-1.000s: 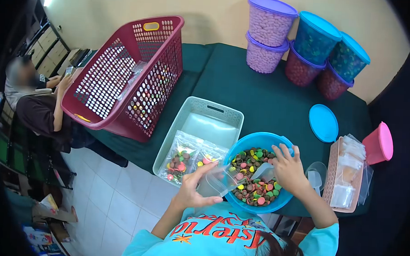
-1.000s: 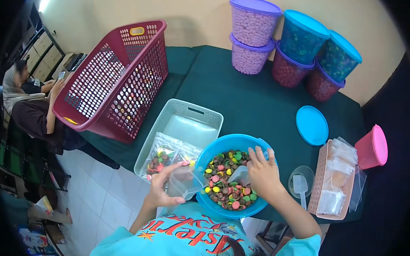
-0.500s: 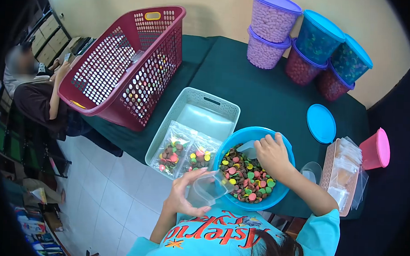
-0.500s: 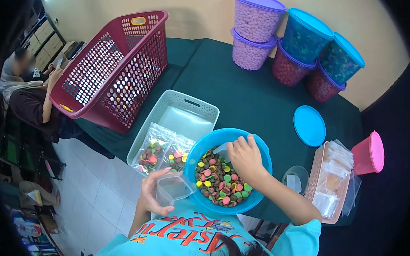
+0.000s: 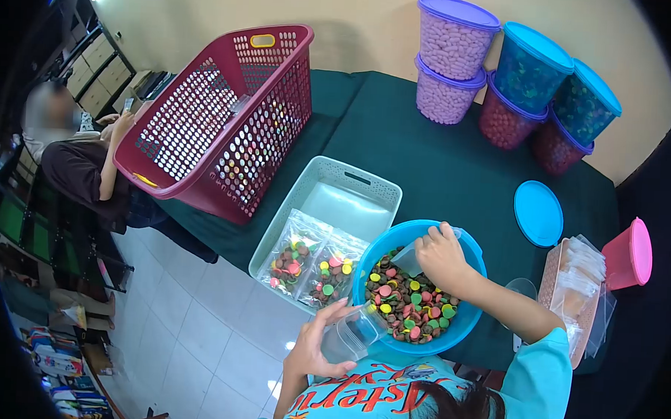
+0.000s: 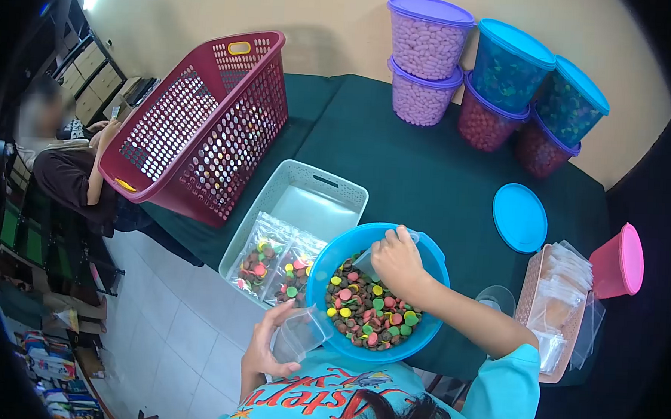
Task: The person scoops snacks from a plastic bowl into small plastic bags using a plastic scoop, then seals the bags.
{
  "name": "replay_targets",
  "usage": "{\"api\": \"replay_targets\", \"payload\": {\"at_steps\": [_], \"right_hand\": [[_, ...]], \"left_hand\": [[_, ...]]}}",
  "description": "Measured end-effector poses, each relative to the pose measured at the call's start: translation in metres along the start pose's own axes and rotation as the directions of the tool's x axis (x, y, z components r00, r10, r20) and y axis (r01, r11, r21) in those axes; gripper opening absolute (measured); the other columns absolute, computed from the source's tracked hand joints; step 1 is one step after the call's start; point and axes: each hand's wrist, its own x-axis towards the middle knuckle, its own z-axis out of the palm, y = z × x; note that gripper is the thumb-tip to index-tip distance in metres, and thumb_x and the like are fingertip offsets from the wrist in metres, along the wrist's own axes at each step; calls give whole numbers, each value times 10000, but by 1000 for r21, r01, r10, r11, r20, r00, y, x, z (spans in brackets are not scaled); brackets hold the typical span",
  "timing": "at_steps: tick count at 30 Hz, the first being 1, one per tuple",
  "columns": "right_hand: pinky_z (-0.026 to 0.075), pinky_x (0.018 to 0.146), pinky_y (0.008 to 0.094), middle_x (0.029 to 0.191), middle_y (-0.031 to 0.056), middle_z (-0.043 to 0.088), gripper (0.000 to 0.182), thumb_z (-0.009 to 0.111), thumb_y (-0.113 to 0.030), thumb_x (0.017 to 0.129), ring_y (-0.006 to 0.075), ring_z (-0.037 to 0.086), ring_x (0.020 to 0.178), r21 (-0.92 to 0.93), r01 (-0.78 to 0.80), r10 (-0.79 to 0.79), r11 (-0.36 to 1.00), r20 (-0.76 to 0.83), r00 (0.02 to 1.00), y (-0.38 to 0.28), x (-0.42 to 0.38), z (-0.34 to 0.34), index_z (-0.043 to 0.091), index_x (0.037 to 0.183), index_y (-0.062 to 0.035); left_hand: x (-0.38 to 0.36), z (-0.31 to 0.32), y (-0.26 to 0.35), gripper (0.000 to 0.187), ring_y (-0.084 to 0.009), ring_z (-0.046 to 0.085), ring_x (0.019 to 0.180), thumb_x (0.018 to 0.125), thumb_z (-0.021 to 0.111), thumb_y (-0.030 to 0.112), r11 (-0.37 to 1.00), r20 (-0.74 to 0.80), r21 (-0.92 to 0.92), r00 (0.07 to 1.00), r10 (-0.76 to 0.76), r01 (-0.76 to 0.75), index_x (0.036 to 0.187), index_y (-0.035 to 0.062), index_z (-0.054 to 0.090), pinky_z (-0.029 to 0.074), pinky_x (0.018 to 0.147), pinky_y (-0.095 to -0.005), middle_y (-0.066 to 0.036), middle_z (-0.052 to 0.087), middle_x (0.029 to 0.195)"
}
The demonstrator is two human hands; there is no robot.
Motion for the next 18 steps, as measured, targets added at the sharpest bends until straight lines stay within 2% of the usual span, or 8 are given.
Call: {"api": "replay_targets", "payload": {"at_steps": [2, 4, 8, 11, 13, 15, 16, 18], "right_hand": [[336, 789, 338, 683, 69, 587, 66, 542, -102, 698, 183, 528, 781, -10, 14, -14, 1000, -18, 1000, -1, -1, 1, 573, 712, -46], [330, 781, 354, 726, 93, 582, 88, 546, -75, 676, 204, 514, 798, 104, 21, -17, 994, -34, 999, -3, -4, 1, 565, 749, -30], [334, 785, 347, 729, 102, 596, 126, 574, -94, 665, 211, 521, 817, 206, 40, -39, 978, -7, 999, 0, -5, 2, 575, 763, -15], [322, 728, 362, 717, 109, 599, 85, 573, -88, 700, 230, 538, 778, 481, 7, -44, 877, 64, 997, -1, -8, 1, 586, 743, -16], [315, 707, 369, 707, 100, 598, 71, 560, -87, 724, 233, 543, 760, 498, 33, -49, 867, 19, 999, -2, -10, 0, 598, 743, -30], [318, 703, 362, 702, 91, 600, 89, 570, -103, 713, 224, 544, 767, 543, 108, -147, 833, 28, 989, 1, -10, -9, 609, 764, -43], [318, 703, 362, 702, 91, 600, 89, 570, -103, 713, 224, 544, 767, 541, 101, -139, 835, 30, 990, 1, -12, -10, 609, 764, -43], [320, 701, 353, 683, 83, 597, 89, 582, -109, 688, 210, 550, 764, 568, 172, -254, 805, 69, 965, -1, -17, -11, 616, 750, -54]], "left_hand": [[0, 0, -1, 935, -323, 544, 1023, 537, 751, 328, 998, -6, 55, 1000, -3, 4, 1280, 15, 276, 394, 903, -392, -194, 522, 1147], [2, 1, 0, 935, -326, 545, 1021, 541, 745, 343, 998, -12, 56, 1000, -23, 24, 1281, 14, 275, 391, 906, -390, -196, 521, 1147], [2, 0, 2, 935, -335, 539, 1029, 549, 735, 362, 996, -26, 54, 998, -63, 64, 1286, 20, 273, 383, 913, -389, -202, 519, 1147], [4, -4, 3, 934, -333, 531, 1041, 549, 738, 356, 997, -2, 57, 998, -60, 60, 1289, 26, 273, 377, 919, -393, -204, 513, 1156], [8, -6, 6, 931, -333, 526, 1047, 550, 738, 350, 998, 12, 49, 999, -45, 45, 1290, 28, 273, 374, 921, -396, -207, 507, 1164], [12, -9, 6, 928, -332, 522, 1054, 552, 738, 345, 999, 28, 39, 999, -17, 16, 1291, 30, 273, 371, 924, -399, -209, 501, 1171], [15, -10, 5, 929, -332, 519, 1056, 553, 739, 342, 999, 46, 47, 999, -16, 14, 1292, 28, 272, 368, 927, -400, -211, 495, 1177], [18, -14, 4, 930, -332, 517, 1058, 553, 740, 338, 999, 75, 52, 997, -11, 7, 1292, 26, 270, 365, 929, -401, -214, 489, 1184]]}}
